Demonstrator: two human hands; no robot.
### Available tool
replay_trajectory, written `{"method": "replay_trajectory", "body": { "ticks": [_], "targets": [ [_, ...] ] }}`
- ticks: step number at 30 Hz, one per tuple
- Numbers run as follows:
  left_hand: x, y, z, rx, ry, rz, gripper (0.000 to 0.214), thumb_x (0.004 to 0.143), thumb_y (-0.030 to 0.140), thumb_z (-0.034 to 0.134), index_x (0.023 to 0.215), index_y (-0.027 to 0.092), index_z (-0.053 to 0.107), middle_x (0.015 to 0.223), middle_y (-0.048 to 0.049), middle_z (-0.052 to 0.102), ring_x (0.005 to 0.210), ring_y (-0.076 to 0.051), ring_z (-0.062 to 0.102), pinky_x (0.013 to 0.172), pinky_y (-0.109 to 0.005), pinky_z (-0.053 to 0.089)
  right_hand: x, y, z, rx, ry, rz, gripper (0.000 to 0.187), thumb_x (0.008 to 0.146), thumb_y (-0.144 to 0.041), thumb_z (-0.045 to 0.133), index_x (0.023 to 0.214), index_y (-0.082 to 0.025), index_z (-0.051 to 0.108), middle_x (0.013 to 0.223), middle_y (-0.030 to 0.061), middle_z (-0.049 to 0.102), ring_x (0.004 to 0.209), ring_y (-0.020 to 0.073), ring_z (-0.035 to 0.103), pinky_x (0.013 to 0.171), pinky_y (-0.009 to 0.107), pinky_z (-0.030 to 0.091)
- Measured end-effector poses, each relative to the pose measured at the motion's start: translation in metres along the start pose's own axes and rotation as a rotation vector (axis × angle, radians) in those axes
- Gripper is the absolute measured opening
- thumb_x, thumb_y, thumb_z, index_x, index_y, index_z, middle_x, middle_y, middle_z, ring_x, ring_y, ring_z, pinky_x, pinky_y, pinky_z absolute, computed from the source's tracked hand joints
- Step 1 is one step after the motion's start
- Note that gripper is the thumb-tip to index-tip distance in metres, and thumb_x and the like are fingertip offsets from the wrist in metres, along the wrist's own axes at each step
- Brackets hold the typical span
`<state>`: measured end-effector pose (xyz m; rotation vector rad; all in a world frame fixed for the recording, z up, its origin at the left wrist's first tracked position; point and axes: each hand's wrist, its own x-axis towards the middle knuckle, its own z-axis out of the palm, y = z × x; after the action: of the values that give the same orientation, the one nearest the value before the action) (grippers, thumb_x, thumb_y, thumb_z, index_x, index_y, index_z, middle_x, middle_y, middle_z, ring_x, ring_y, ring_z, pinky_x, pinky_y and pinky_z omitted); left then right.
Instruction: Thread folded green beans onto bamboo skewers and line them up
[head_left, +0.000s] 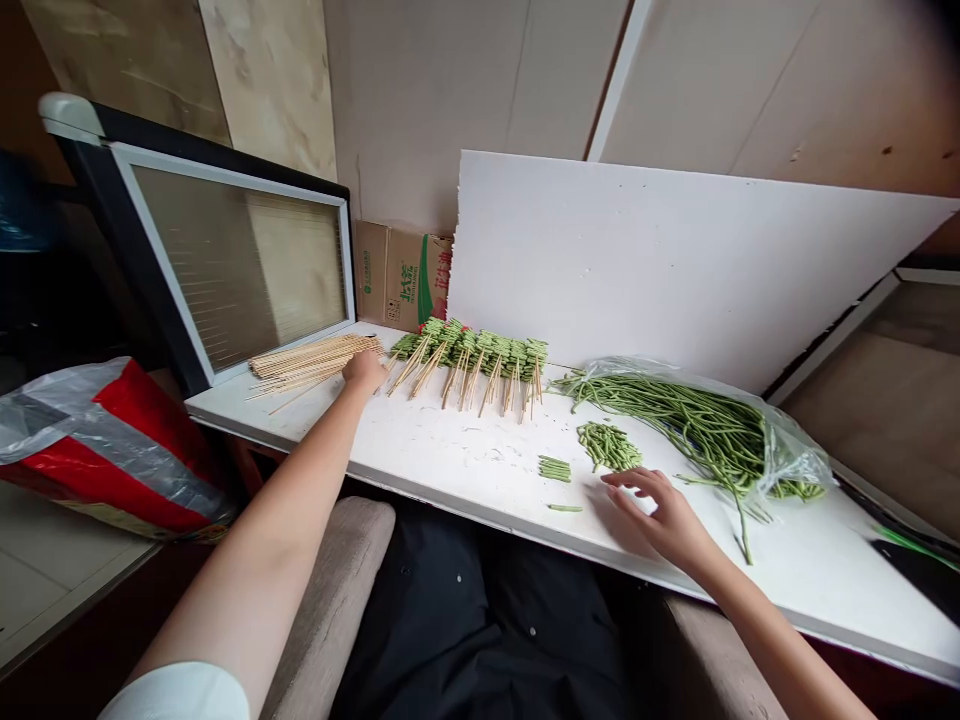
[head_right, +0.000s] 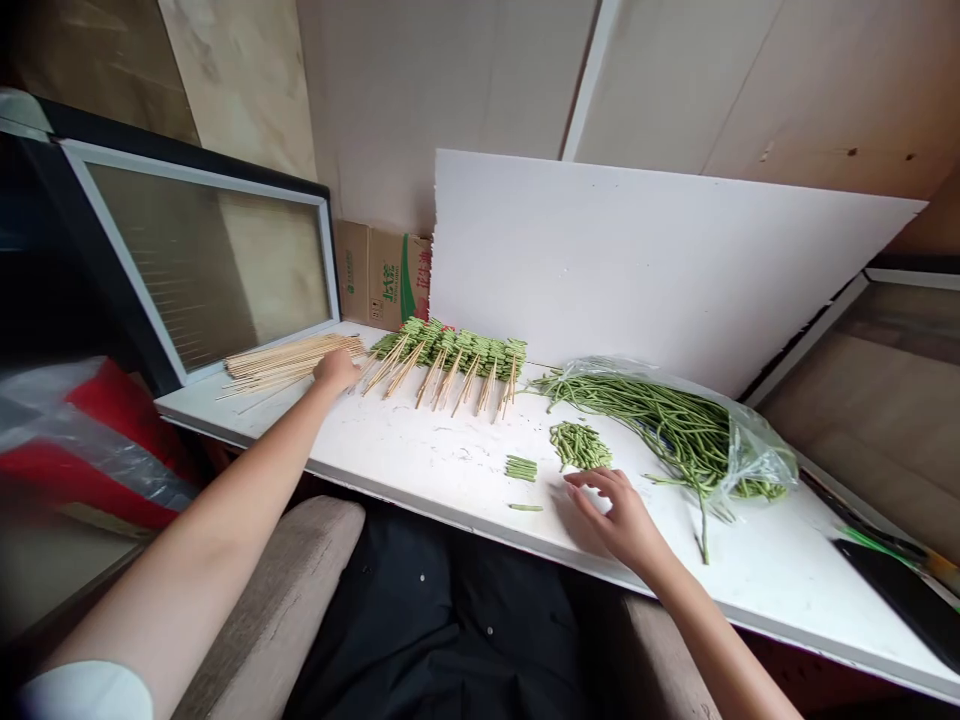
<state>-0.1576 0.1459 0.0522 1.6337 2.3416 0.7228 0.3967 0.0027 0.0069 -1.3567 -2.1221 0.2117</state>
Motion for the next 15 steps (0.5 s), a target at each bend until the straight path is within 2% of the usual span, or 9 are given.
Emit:
{"method": "replay_trajectory", "body": {
  "ticks": [3,7,9,12,13,15],
  "targets": [
    [-0.004,-0.004,-0.002,0.058,0.087,-0.095,0.025,0.098,0.027,0.063,0.101,0.002,0.065,0.109,-0.0238,0.071,0.111,-0.031,0.063,0.087,-0.038,0.043,0.008,-0.015,0.004,0.023,-0.087,-0.065,0.051,0.101,-0.067,0.054,0.107,-0.024,0.081,0.109,0.0145,0.078,0.103,0.0334,0.069,0.085,0.047,0.06],
    [-0.017,-0.006,-0.007,0.081,0.169,-0.087,0.025,0.098,0.027,0.058,0.103,0.003,0.067,0.11,-0.0212,0.072,0.104,-0.029,0.063,0.084,-0.037,0.044,0.011,-0.034,0.006,0.022,-0.214,-0.153,0.045,0.101,-0.061,0.059,0.109,-0.024,0.082,0.103,0.0134,0.079,0.099,0.0316,0.069,0.093,0.049,0.055],
    [-0.028,-0.003,-0.008,0.064,0.243,-0.017,0.028,0.1,0.027,0.052,0.11,0.007,0.069,0.115,-0.0182,0.073,0.103,-0.028,0.063,0.084,-0.037,0.044,0.009,-0.04,0.006,0.026,-0.21,-0.202,0.041,0.103,-0.058,0.06,0.109,-0.024,0.082,0.099,0.0129,0.078,0.096,0.0302,0.068,0.092,0.048,0.054],
    [-0.055,0.008,-0.002,-0.018,0.464,0.238,0.03,0.099,0.028,0.051,0.113,0.014,0.072,0.109,-0.0113,0.076,0.097,-0.024,0.066,0.083,-0.033,0.046,0.003,-0.042,0.006,0.051,-0.205,-0.255,0.036,0.101,-0.056,0.064,0.108,-0.025,0.081,0.098,0.0113,0.077,0.095,0.0281,0.067,0.091,0.043,0.054],
    [-0.066,0.012,0.0,-0.029,0.482,0.293,0.029,0.098,0.029,0.051,0.113,0.016,0.073,0.105,-0.009,0.077,0.093,-0.024,0.067,0.081,-0.032,0.047,0.002,-0.042,0.007,0.059,-0.211,-0.266,0.035,0.1,-0.056,0.067,0.107,-0.025,0.081,0.098,0.0108,0.077,0.095,0.0279,0.067,0.09,0.042,0.054],
    [-0.087,0.018,0.004,-0.01,0.439,0.343,0.029,0.098,0.033,0.053,0.113,0.02,0.075,0.098,-0.0064,0.078,0.088,-0.024,0.069,0.078,-0.031,0.047,-0.001,-0.04,0.009,0.062,-0.207,-0.282,0.033,0.099,-0.055,0.069,0.106,-0.025,0.081,0.096,0.0103,0.076,0.093,0.0273,0.066,0.087,0.041,0.053]
  ]
}}
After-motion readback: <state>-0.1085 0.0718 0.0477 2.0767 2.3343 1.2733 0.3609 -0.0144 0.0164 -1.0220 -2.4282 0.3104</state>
